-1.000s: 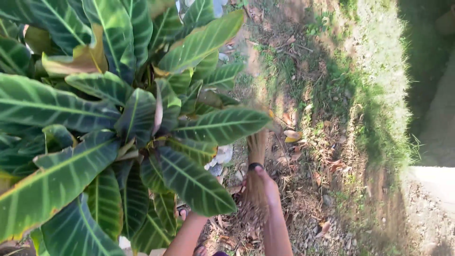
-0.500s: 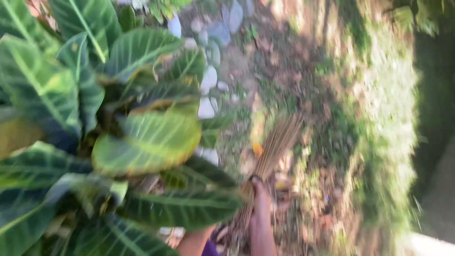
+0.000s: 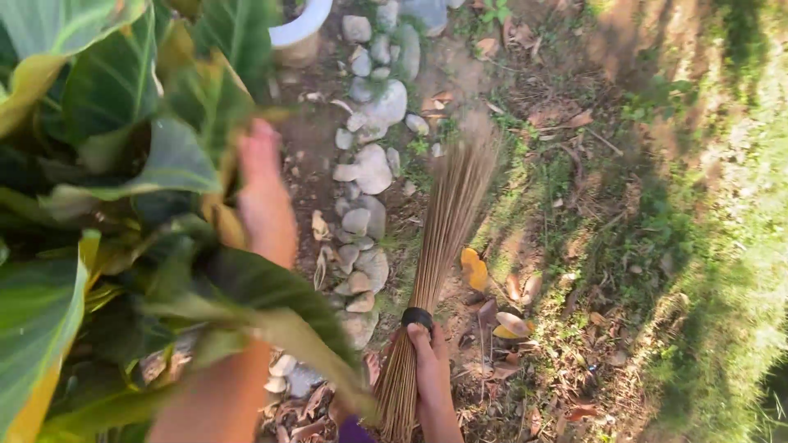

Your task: The person sweeps dirt, fallen leaves, and debris along the ground and around plants using a stick broom.

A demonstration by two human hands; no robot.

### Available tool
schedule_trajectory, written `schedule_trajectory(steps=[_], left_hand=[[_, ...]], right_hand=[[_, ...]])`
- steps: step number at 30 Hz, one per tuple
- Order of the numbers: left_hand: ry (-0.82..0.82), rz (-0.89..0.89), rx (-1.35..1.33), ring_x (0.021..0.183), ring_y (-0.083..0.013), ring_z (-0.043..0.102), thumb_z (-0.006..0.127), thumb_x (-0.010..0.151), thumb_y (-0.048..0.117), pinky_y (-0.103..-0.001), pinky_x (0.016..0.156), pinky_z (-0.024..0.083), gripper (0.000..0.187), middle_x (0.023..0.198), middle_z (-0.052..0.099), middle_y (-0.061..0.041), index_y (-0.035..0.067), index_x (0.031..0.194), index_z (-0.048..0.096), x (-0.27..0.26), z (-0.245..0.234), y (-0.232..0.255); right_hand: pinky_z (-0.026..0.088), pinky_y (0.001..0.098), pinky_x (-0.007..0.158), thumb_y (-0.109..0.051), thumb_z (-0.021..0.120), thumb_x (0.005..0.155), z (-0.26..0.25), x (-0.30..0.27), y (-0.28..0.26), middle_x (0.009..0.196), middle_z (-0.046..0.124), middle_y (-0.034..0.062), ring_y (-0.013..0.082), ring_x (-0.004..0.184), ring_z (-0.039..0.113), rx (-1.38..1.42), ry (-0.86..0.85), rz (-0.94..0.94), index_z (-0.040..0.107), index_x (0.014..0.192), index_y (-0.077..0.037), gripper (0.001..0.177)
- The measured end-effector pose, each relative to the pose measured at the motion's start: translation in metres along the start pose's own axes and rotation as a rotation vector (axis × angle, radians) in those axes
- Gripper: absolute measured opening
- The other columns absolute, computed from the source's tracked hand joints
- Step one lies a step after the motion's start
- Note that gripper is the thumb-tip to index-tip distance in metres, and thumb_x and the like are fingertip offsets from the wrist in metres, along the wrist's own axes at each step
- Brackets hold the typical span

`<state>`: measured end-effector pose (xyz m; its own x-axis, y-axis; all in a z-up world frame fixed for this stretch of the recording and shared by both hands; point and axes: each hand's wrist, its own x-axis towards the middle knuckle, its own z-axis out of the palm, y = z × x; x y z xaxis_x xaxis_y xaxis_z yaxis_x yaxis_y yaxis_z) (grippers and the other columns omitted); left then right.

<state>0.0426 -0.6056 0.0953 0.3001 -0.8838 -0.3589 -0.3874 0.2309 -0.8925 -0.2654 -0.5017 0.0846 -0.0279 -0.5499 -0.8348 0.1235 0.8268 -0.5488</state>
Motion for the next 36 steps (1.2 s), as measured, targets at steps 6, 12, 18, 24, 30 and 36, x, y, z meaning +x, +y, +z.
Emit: schedule_trajectory(steps=[6, 12, 18, 24, 30, 36], left_hand=[[-0.234, -0.502, -0.204, 0.154, -0.046, -0.007, 0.03, 0.109, 0.045, -0.074, 0.116, -0.01, 0.062, 0.172, 0.013, -0.007, 0.026, 0.168, 0.025, -0.056, 0.181, -0.02], [-0.459, -0.327, -0.62, 0.147, -0.0568, -0.007, 0.055, 0.078, 0.075, -0.074, 0.108, -0.009, 0.091, 0.173, 0.011, -0.007, 0.038, 0.159, 0.036, -0.167, 0.217, -0.056], [-0.319, -0.368, -0.691, 0.15, -0.0558, -0.005, 0.06, 0.084, 0.071, -0.075, 0.112, -0.007, 0.084, 0.174, 0.013, -0.006, 0.037, 0.158, 0.038, -0.222, 0.268, -0.043], [-0.369, -0.309, -0.928, 0.147, -0.0571, -0.006, 0.058, 0.08, 0.078, -0.074, 0.11, -0.006, 0.095, 0.172, 0.011, -0.009, 0.032, 0.16, 0.035, -0.262, 0.269, -0.043], [-0.345, -0.258, -1.073, 0.147, -0.0579, -0.007, 0.05, 0.081, 0.085, -0.072, 0.112, -0.007, 0.101, 0.17, 0.011, -0.01, 0.024, 0.16, 0.032, -0.281, 0.268, -0.044], [-0.37, -0.226, -1.162, 0.149, -0.0528, -0.008, 0.056, 0.067, 0.096, -0.067, 0.115, -0.007, 0.126, 0.171, 0.009, -0.009, 0.018, 0.162, 0.029, -0.289, 0.266, -0.067]], right_hand=[[0.063, 0.0385, 0.064, -0.022, 0.06, 0.088, 0.052, -0.028, -0.001, 0.093, 0.073, 0.0164, 0.0246, 0.072, 0.072, 0.068, -0.327, 0.092, 0.051, 0.125, -0.008, 0.041], [0.062, 0.0388, 0.065, -0.04, 0.059, 0.1, 0.088, -0.059, 0.054, 0.09, 0.067, 0.0135, 0.0217, 0.071, 0.069, 0.163, -0.722, 0.35, 0.054, 0.114, 0.0, 0.043], [0.06, 0.0378, 0.056, -0.045, 0.06, 0.096, 0.151, -0.142, 0.104, 0.083, 0.068, 0.0131, 0.0224, 0.064, 0.068, 0.02, -0.737, 0.511, 0.054, 0.105, 0.0, 0.046], [0.058, 0.028, 0.055, -0.041, 0.059, 0.099, 0.163, -0.148, 0.15, 0.083, 0.066, 0.0112, 0.0192, 0.062, 0.064, -0.183, -0.557, 0.421, 0.053, 0.122, -0.004, 0.044], [0.057, 0.0279, 0.05, -0.036, 0.057, 0.098, 0.153, -0.267, 0.079, 0.078, 0.068, 0.0168, 0.0228, 0.056, 0.065, -0.195, -0.263, 0.404, 0.055, 0.12, 0.009, 0.05], [0.055, 0.0318, 0.041, -0.043, 0.053, 0.092, 0.181, -0.283, 0.05, 0.072, 0.067, 0.0141, 0.0213, 0.051, 0.066, -0.204, -0.494, 0.481, 0.056, 0.114, -0.003, 0.046]])
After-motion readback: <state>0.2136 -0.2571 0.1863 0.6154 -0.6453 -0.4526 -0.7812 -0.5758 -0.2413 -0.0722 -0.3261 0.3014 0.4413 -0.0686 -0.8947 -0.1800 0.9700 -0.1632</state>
